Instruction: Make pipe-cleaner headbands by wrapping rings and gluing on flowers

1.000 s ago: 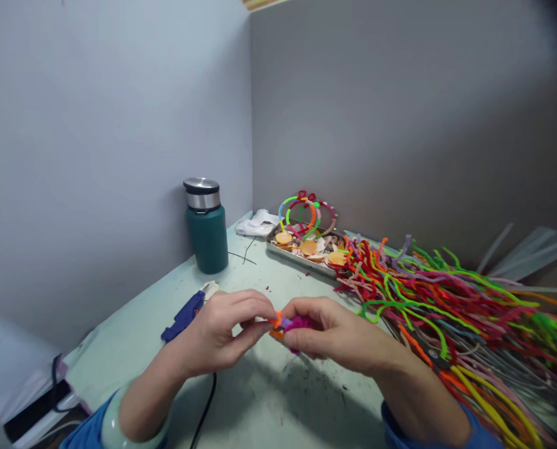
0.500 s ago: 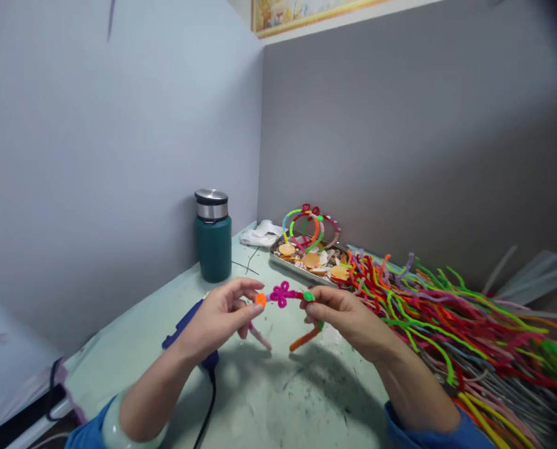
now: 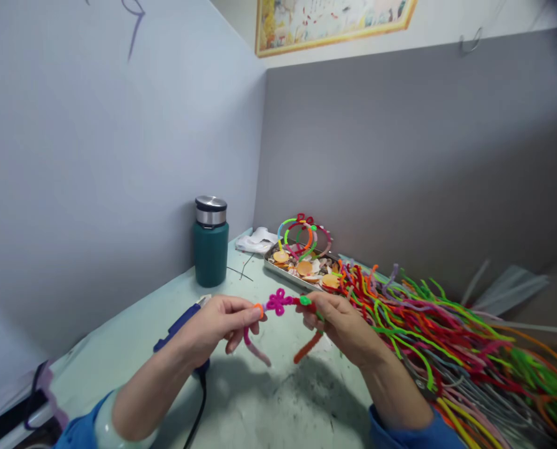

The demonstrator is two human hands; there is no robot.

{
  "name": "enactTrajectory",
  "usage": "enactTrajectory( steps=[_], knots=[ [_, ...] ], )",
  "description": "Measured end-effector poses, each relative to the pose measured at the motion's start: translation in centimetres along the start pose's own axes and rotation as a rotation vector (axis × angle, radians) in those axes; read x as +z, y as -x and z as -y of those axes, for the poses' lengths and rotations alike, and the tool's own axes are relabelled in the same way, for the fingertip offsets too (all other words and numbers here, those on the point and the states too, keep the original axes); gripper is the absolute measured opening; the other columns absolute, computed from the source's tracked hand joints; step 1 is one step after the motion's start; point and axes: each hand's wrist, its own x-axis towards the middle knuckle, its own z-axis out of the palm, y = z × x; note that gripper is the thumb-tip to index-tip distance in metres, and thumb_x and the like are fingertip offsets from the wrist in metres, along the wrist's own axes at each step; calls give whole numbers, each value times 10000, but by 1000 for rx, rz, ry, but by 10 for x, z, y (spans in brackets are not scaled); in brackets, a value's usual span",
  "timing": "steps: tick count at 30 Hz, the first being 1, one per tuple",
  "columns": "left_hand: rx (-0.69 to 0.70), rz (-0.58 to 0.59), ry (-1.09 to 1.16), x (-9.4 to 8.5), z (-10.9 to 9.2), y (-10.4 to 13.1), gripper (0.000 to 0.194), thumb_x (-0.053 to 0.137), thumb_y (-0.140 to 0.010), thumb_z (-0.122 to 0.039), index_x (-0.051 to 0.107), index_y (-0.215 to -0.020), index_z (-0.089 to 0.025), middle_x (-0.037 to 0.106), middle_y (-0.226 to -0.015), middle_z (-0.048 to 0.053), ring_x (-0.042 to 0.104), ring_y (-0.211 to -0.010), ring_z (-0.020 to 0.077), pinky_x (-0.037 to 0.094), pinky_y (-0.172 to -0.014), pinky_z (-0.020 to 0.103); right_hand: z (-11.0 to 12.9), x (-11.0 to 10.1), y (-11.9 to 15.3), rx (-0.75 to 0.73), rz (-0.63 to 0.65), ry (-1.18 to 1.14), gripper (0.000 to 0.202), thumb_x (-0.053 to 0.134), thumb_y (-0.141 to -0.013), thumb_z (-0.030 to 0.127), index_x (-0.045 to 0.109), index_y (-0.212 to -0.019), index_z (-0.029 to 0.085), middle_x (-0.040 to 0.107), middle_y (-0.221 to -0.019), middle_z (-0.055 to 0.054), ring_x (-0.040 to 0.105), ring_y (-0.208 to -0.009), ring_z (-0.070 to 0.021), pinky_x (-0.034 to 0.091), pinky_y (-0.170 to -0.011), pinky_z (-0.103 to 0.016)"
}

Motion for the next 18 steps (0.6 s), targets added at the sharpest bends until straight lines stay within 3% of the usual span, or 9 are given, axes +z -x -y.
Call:
enactTrajectory(
  steps=[7,12,18],
  knots=[
    [48,88,153,5,-4,4,269,668,-709,-392,668,-633,-134,361,-382,-76,249,-395,40,523,-625,321,1,6,1,-13,17,-101,262,588,-850,364,582,-702,147,371,-554,45,281,-538,-86,192,-532,-261],
    [60,87,114,4,-3,2,282,657,-715,-411,662,-647,-138,338,-388,-80,276,-412,50,531,-650,328,-1,6,0,-27,16,-121,247,613,-833,334,567,-676,148,353,-540,53,267,-533,-84,187,-535,-262],
    [37,53,-98,6,-13,6,346,600,-730,-480,661,-710,-140,511,-488,-32,418,-432,63,432,-501,197,-4,5,-2,-39,-20,-175,257,613,-828,325,550,-651,150,320,-522,64,245,-512,-80,175,-529,-265]
  ],
)
